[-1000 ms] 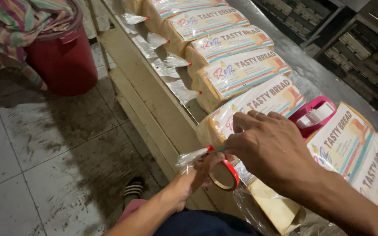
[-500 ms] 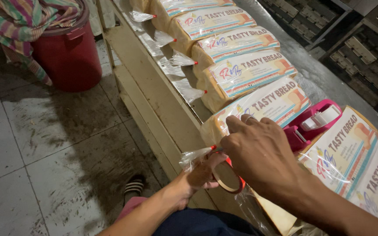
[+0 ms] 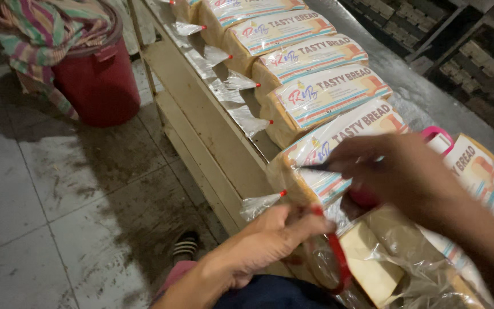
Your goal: The person seals multiple loaves of bread in plastic bags using a roll of red tape and a utility knife. They repeatedly fold the bag edges, apply tape, and cut the tape to secure each loaf on a metal table.
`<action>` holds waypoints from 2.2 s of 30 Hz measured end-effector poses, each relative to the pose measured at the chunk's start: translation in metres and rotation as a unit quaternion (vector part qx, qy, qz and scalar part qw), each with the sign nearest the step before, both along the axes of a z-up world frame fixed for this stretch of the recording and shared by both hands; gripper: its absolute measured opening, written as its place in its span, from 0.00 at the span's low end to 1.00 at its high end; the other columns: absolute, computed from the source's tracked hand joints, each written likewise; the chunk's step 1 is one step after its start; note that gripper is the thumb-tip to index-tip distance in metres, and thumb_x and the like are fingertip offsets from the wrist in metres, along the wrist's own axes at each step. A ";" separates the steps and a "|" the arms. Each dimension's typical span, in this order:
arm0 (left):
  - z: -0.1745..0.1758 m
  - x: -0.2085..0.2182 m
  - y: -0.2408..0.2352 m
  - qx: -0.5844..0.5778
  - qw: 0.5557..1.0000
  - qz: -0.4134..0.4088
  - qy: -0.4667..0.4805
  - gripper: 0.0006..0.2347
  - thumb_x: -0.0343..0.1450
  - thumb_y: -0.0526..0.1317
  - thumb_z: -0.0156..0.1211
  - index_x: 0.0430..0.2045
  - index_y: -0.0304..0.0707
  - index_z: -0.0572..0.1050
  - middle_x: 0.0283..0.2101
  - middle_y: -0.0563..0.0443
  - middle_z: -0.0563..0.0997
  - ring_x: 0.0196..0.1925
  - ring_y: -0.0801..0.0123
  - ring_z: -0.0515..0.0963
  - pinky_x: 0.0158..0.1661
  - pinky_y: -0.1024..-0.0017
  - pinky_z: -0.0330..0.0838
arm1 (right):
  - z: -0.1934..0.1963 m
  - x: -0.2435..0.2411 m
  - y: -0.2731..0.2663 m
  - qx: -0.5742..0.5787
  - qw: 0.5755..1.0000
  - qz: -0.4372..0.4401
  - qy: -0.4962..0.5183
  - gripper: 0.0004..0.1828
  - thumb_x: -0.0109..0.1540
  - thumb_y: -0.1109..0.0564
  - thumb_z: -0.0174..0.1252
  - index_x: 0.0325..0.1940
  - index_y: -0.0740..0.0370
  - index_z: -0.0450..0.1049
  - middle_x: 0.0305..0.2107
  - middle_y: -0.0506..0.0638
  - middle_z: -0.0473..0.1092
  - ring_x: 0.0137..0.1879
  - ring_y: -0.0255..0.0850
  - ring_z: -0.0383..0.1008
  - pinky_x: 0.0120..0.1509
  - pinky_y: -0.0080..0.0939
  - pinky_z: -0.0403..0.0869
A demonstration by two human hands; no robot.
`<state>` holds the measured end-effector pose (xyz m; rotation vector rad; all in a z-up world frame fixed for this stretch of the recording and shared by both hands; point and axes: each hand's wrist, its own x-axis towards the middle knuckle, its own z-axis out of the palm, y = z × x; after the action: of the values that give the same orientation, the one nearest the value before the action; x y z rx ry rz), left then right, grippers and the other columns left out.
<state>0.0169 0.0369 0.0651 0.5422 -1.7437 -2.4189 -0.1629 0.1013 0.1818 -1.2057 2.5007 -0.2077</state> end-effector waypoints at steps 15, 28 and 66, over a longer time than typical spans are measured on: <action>0.056 -0.034 -0.081 -0.326 0.925 0.175 0.083 0.39 0.65 0.56 0.71 0.64 0.30 0.62 0.59 0.42 0.74 0.61 0.64 0.73 0.55 0.69 0.70 | -0.006 -0.028 0.008 -0.205 0.969 -0.088 -0.109 0.13 0.68 0.51 0.59 0.54 0.58 0.79 0.30 0.58 0.71 0.35 0.44 0.66 0.37 0.47 0.67; 0.058 -0.133 -0.285 -0.464 0.884 0.033 0.036 0.30 0.61 0.55 0.72 0.54 0.42 0.75 0.55 0.48 0.82 0.58 0.63 0.81 0.54 0.68 0.73 | -0.066 -0.099 -0.150 -0.256 0.955 -0.152 -0.016 0.27 0.57 0.56 0.64 0.62 0.56 0.76 0.45 0.54 0.77 0.49 0.45 0.78 0.53 0.44 0.74; 0.025 -0.205 -0.326 -0.591 0.736 -0.083 0.319 0.15 0.64 0.37 0.67 0.44 0.35 0.78 0.56 0.38 0.75 0.58 0.42 0.72 0.59 0.49 0.62 | -0.144 0.057 -0.068 -0.218 0.788 -0.575 0.003 0.19 0.65 0.43 0.57 0.42 0.60 0.83 0.27 0.52 0.79 0.33 0.44 0.77 0.40 0.43 0.75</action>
<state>-0.1878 -0.2895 0.0903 -0.5505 -2.4092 -0.8358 -0.1063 0.0328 0.0381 0.4193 2.9073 -1.1017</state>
